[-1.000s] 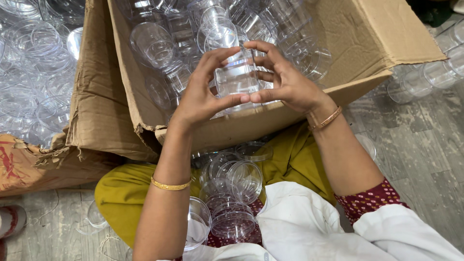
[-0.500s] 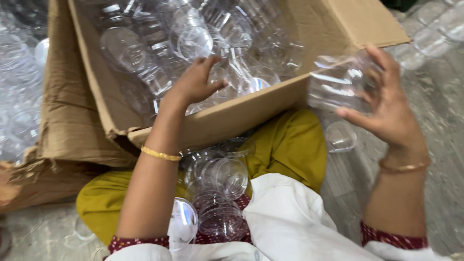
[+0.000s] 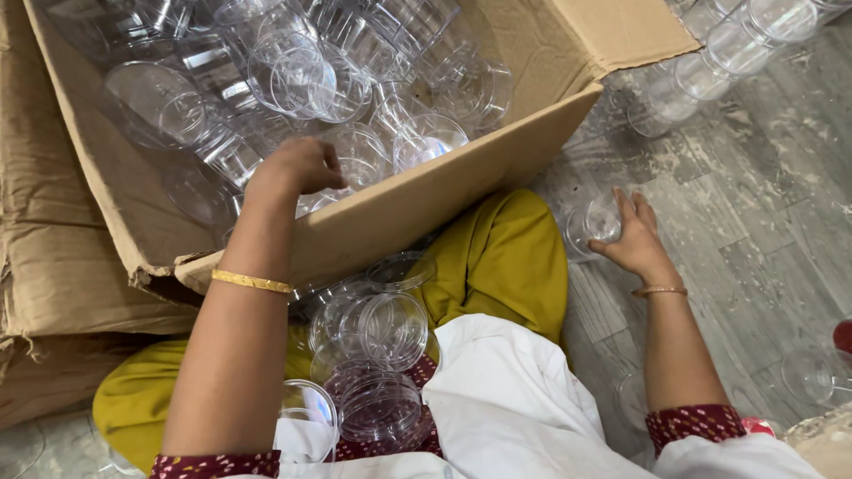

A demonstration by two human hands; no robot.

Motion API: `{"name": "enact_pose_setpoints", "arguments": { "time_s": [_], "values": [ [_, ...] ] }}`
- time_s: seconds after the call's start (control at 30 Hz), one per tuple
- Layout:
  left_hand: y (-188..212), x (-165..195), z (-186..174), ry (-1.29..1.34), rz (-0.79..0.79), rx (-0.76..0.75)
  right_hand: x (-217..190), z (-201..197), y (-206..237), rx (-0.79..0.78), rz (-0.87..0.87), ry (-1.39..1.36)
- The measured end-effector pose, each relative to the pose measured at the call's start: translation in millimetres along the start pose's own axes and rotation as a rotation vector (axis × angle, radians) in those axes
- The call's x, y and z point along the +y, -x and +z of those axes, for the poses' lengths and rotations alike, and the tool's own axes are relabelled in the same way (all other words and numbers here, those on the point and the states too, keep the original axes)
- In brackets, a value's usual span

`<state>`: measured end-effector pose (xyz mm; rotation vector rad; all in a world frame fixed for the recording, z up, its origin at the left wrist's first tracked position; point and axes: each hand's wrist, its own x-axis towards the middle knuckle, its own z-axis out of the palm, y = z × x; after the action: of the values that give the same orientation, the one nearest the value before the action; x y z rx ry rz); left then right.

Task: The person sits on the floor in front of a cardboard box filled with clear plastic containers. They pick up containers one at a time, fit them together by pressing one into another, and place the nested stacks back into the box, repeating this handling throughout the clip.

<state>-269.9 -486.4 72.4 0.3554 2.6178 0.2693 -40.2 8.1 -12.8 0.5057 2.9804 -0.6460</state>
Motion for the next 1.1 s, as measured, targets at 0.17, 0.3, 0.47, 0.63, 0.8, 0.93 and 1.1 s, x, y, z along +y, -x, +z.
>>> {"name": "enact_pose_setpoints", "arguments": {
  "time_s": [0.17, 0.3, 0.47, 0.63, 0.8, 0.93, 1.1],
  "values": [
    [8, 0, -4, 0.134, -0.106, -0.05, 0, 4, -3, -0.001, -0.033, 0.024],
    [32, 11, -14, 0.428, -0.112, 0.143, -5, 2, -1, 0.01, -0.086, 0.023],
    [56, 25, -21, 0.804, 0.189, 0.498, -64, -11, 20, 0.189, -0.331, -0.142],
    [68, 30, -25, 0.96, 0.236, 0.551, -184, 35, 55, -0.11, -0.861, -0.269],
    [81, 19, -25, 1.179, 0.487, 0.613, -261, 50, 75, -0.146, -1.023, -0.084],
    [90, 7, -26, 1.111, 0.472, 0.593, -270, -3, 80, -0.241, -0.922, -0.556],
    [108, 2, -23, 1.079, 0.534, 0.512, -302, -66, 37, -0.28, -0.887, -1.564]
  ]
}}
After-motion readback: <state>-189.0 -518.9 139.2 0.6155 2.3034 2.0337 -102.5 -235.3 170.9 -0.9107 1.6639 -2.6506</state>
